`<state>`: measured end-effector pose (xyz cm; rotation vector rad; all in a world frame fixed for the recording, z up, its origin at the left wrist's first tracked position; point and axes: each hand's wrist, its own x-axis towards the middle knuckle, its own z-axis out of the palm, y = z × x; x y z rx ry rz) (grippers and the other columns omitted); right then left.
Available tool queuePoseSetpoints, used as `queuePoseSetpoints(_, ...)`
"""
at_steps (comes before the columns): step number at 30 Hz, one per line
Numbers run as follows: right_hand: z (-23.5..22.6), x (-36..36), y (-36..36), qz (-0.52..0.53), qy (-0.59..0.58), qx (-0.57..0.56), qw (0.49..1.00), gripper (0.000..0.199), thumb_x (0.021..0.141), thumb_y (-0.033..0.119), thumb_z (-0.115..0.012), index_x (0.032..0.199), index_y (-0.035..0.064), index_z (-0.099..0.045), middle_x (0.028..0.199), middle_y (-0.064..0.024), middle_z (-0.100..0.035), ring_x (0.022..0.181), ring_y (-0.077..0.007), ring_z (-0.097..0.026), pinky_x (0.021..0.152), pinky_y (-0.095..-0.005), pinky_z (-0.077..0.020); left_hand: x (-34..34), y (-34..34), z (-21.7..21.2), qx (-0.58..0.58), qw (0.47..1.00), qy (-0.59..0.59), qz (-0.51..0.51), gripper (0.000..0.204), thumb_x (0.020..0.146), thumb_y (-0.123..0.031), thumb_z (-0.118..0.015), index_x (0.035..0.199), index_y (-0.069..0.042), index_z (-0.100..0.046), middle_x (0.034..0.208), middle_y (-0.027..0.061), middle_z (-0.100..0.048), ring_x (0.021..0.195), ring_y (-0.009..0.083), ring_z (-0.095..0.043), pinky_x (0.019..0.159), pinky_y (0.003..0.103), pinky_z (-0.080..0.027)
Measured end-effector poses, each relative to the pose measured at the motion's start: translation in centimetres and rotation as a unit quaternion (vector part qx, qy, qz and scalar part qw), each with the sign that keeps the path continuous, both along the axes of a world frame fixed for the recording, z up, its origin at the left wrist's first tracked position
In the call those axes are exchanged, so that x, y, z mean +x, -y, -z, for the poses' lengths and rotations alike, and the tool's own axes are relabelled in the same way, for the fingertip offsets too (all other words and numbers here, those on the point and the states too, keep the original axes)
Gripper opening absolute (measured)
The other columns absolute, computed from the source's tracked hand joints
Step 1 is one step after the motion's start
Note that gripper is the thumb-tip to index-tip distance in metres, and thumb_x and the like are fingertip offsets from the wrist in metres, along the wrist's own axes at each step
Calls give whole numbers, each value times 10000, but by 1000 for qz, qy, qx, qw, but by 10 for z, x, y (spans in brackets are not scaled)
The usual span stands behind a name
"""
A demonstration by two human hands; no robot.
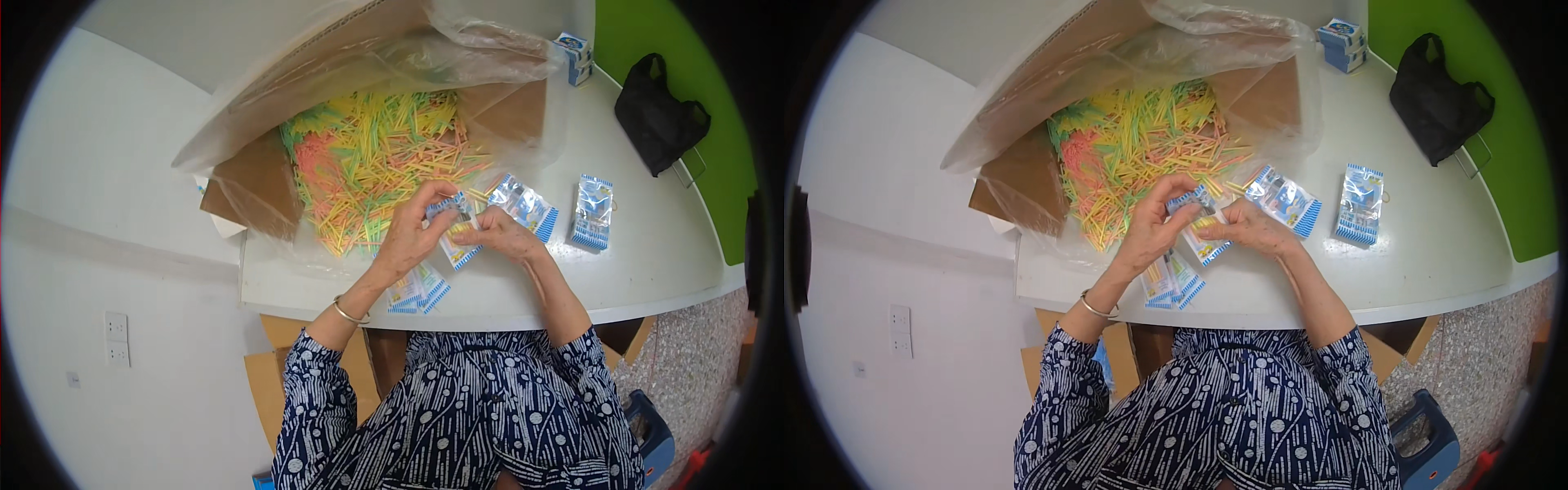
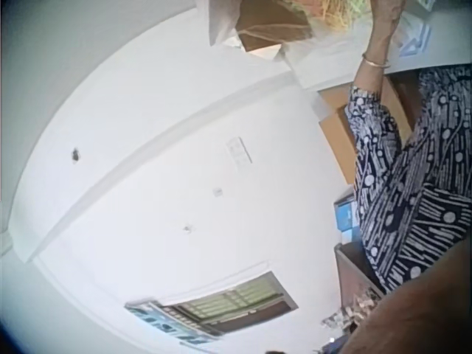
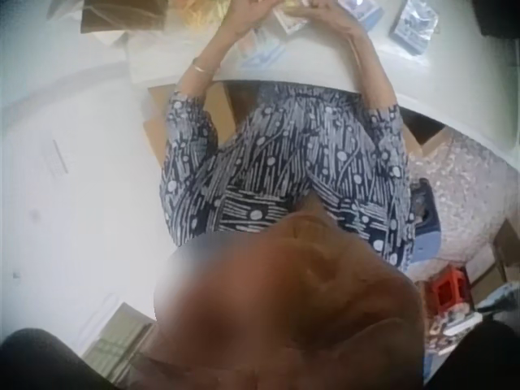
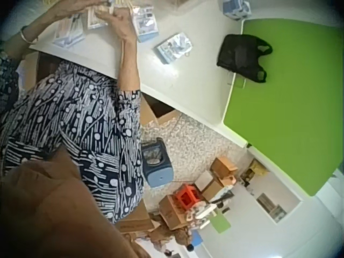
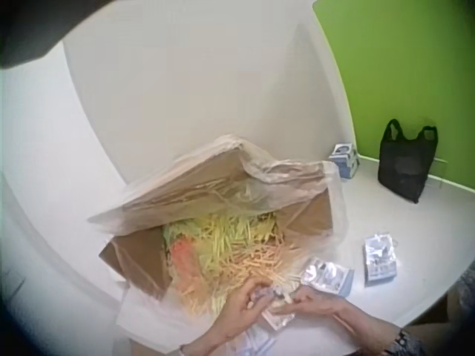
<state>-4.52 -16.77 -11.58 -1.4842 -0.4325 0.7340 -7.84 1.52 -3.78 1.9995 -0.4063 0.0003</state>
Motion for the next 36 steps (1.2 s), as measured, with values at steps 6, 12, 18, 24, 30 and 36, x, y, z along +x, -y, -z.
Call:
queuePoseSetpoints(6,-21,-13,9,68,235,-67,967,388,759,246,-750,1030,-11,-647,934,-63,-648,852,-164,-562,737,-310,-440,-27,-52,-8,-84,986,-133,-49,268,867,-62,-626,1111,-25,-521,982,28,-621,910,65,-566,764,213,-459)
queuePoseSetpoints(12,11,-3,46,304,437,-364,764,446,710,216,-741,1071,5,-584,1114,-135,-552,1000,-331,-489,831,-396,-416,-57,-98,42,52,988,-127,-74,284,859,-59,-623,1125,-20,-530,987,56,-635,921,117,-586,787,257,-468)
queuePoseSetpoints(18,49,10,53,345,455,-330,752,240,736,118,-698,944,16,-633,1019,-119,-552,938,-315,-496,781,-416,-404,-52,-89,75,218,964,89,-126,265,832,-64,-615,1080,5,-553,1056,135,-603,984,264,-567,870,345,-429)
queuePoseSetpoints(24,21,6,44,397,517,-283,704,233,737,81,-695,962,31,-659,1022,-111,-586,947,-303,-521,796,-408,-400,-29,-55,37,213,953,173,-129,252,823,-94,-631,1058,-19,-580,1095,135,-588,1067,296,-507,927,378,-388)
queuePoseSetpoints(30,-30,-25,8,258,578,-128,763,347,735,103,-706,1058,56,-586,1027,-100,-572,924,-290,-537,799,-394,-394,7,-7,18,88,993,65,-43,251,825,-155,-674,1020,-3,-629,960,89,-636,907,176,-571,818,299,-443)
queuePoseSetpoints(36,-25,-26,8,271,461,-99,839,384,735,138,-729,1076,26,-593,943,-109,-600,854,-307,-561,739,-383,-434,2,-14,18,69,997,-16,-31,169,827,-134,-672,940,-12,-698,815,68,-647,830,146,-580,757,282,-454)
